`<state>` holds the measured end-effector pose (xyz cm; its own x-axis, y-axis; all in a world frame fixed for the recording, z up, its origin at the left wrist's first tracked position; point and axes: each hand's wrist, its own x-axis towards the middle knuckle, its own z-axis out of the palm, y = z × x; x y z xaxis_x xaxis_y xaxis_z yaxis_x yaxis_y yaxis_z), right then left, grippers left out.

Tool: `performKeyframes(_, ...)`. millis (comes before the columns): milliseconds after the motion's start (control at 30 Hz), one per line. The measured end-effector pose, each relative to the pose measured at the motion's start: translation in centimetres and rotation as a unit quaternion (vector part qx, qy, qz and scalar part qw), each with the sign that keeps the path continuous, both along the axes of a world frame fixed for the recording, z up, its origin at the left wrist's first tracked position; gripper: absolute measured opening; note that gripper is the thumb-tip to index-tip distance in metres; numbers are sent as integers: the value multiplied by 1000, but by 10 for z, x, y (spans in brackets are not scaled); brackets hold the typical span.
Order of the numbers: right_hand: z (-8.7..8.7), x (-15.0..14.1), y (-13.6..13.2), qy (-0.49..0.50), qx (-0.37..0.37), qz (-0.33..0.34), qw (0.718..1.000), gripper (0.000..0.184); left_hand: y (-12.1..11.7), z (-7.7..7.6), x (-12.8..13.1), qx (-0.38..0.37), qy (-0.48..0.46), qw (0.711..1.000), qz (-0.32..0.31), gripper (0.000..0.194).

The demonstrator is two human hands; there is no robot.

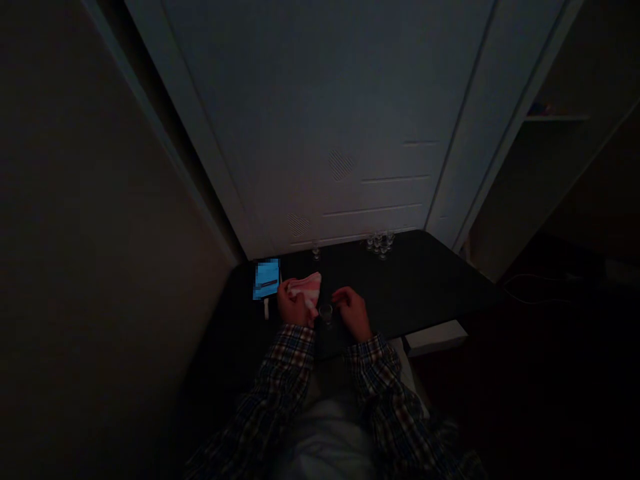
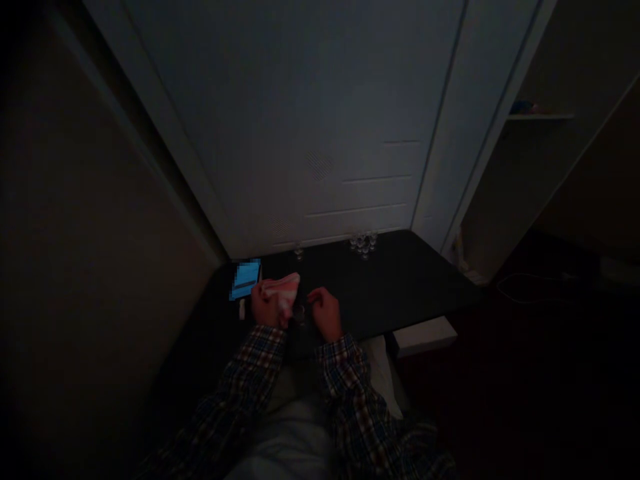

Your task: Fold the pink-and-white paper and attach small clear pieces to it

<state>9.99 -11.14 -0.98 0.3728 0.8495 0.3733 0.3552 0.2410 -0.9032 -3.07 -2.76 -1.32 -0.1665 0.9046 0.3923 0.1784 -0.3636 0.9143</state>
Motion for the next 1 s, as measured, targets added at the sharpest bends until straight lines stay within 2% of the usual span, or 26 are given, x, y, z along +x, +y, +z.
performKeyframes(133,6,12,-12,-66,22,169,983,36,5,-1,-10,30,-8,999,-9,44)
performKeyframes(233,7,12,-14,-114,30,218,969,29,8,-3,-10,40,-28,998,-46,42)
performKeyframes(333,1,4,-6,-138,4,154,978,15,9,-6,-6,14,-67,993,-94,39)
performKeyframes(433,-5,-5,5,-128,-29,56,990,8,10,-8,-3,-22,-96,985,-141,36)
performKeyframes(500,-6,-8,9,-130,-35,24,991,7,8,-7,-2,-42,-101,978,-175,36)
performKeyframes(633,-2,-9,8,-157,-19,8,987,12,0,0,-1,-77,-79,958,-263,45)
performKeyframes(700,0,-9,6,-163,-16,0,987,12,-4,5,1,-77,-50,954,-287,41)
performKeyframes(800,3,-10,4,-156,-13,-18,987,12,-7,7,2,-64,-16,955,-288,33)
performKeyframes(1000,5,-10,2,-130,1,-21,991,16,-5,3,4,-64,-33,959,-274,31)
